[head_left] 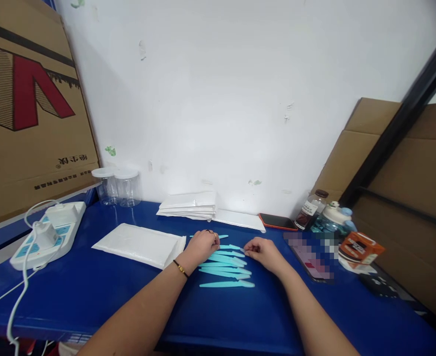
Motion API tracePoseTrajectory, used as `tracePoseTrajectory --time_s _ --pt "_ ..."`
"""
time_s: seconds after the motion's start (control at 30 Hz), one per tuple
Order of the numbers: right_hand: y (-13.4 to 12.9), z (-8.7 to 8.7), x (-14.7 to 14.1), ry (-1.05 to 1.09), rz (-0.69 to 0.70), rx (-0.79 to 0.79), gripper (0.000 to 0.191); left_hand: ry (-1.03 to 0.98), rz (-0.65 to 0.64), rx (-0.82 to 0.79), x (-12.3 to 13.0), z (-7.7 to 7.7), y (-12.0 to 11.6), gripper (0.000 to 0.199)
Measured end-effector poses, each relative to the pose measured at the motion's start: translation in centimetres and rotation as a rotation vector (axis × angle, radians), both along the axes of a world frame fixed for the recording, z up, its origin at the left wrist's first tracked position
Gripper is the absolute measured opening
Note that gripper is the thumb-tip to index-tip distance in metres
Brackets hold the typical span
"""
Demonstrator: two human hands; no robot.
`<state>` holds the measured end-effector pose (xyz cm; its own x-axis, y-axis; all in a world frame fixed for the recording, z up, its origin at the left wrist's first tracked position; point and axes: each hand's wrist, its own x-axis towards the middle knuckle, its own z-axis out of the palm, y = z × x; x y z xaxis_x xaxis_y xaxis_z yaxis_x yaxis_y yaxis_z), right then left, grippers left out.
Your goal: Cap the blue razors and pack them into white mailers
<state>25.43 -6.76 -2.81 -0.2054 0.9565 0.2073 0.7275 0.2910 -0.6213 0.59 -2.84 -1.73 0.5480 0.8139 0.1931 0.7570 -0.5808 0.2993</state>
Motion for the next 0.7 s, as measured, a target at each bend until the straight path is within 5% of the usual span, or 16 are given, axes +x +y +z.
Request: tracePoseTrajectory --time_s 0.33,0.57,0.7 --pt "0.1 -0.1 -0.5 -0.048 -0.045 0.04 0.011 0.006 0.01 -0.026 -0.1 -0.1 0.3 0.009" --pt "0.2 0.1 -2.5 -0.032 0.059 0.043 0.013 -0.033 -0.098 -0.043 0.6 -0.4 0.0 0.012" --pt "-0.4 1.5 0.0 0.002 0.049 0.082 0.018 -0.049 -0.01 -0.011 -0.2 0.1 0.4 0.017"
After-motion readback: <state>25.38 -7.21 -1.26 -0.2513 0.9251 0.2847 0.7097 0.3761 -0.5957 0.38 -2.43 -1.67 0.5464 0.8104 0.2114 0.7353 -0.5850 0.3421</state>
